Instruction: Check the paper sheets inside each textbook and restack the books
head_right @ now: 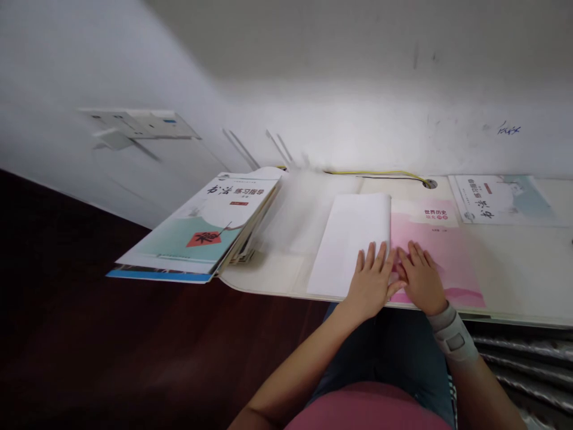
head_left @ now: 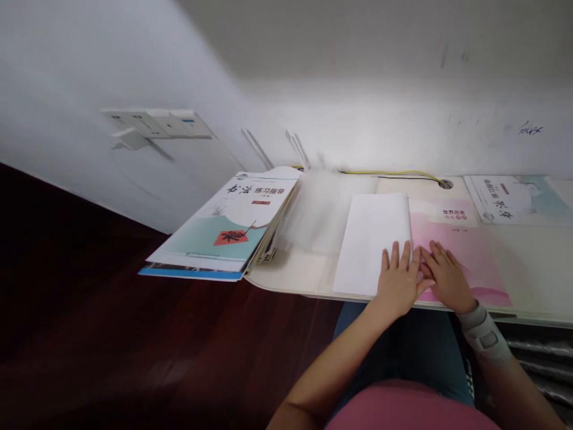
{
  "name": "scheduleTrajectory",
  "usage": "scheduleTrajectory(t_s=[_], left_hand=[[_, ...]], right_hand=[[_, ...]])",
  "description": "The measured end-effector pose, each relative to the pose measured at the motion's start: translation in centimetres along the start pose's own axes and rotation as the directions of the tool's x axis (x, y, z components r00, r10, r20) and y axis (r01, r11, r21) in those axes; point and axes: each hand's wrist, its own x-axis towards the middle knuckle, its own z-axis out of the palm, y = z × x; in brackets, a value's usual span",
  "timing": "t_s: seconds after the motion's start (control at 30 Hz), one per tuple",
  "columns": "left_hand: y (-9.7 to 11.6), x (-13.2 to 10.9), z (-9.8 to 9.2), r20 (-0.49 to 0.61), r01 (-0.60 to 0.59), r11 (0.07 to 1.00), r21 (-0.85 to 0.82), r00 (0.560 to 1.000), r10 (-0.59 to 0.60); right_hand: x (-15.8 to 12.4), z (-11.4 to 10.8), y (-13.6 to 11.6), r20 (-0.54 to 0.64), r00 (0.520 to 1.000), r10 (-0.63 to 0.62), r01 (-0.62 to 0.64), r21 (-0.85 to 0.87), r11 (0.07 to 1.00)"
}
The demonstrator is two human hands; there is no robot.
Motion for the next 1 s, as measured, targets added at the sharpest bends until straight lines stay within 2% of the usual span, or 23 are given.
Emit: scheduleTrajectory(t_s=[0.17,0.27,0.33,0.4,0.47,0.53,0.63,0.73,0.8,0.87,0.93,1.0], left_hand=[[-0.5,0.5,0.5,0.078,0.077,0.997,0.028,0.994,-0.079],[-2.0,0.0,-0.4,0.091,0.124,0.991,0.057,0.987,-0.129],[-3.9,-0.7,-1.5,0.08,0.181,0.979,0.094,0.979,-0.188],[-6.4,-1.6,-2.8,0.028,0.3,0.944,0.138,0.951,-0.307],[-8.9,-2.7,-3.9,-0.032,0.438,0.885,0.156,0.898,-0.439],[-11.0,-3.7,-4.4,-0.028,0.52,0.845,0.126,0.853,-0.521],[-12.8,-4.9,-4.3,0.02,0.578,0.816,0.013,0.816,-0.578],[-13.7,-5.6,-3.8,0.032,0.633,0.761,-0.143,0.771,-0.636],[-14.2,-5.9,-3.9,0.053,0.648,0.716,-0.259,0.75,-0.66],[-14.5,-6.1,-4.5,0.096,0.633,0.668,-0.391,0.75,-0.655],[-14.5,-6.1,-5.3,0.131,0.599,0.597,-0.534,0.756,-0.642],[-14.1,-6.0,-6.2,0.137,0.565,0.504,-0.653,0.743,-0.655]], right_hand=[[0.3,0.0,-0.1,-0.007,1.0,0.018,-0.018,0.008,1.0],[0.1,-0.2,-0.5,-0.005,1.0,0.027,-0.027,0.01,1.0],[0.0,-0.4,-0.7,0.006,0.999,0.038,-0.038,0.01,0.999],[0.6,-0.5,-0.6,0.032,0.999,0.035,-0.036,0.01,0.999],[2.4,-0.6,-0.2,0.07,0.998,0.002,-0.003,0.025,1.0],[5.6,-0.3,0.7,0.108,0.993,-0.038,0.031,0.064,0.997],[11.6,1.1,1.7,0.169,0.985,-0.027,0.002,0.145,0.989],[15.6,3.0,1.7,0.228,0.968,0.104,-0.152,0.203,0.967],[16.6,4.2,1.2,0.233,0.963,0.132,-0.184,0.22,0.958],[16.7,4.9,0.7,0.224,0.966,0.131,-0.181,0.219,0.959],[16.7,5.1,0.4,0.227,0.965,0.131,-0.179,0.206,0.962],[16.9,4.8,0.3,0.237,0.962,0.134,-0.183,0.197,0.963]])
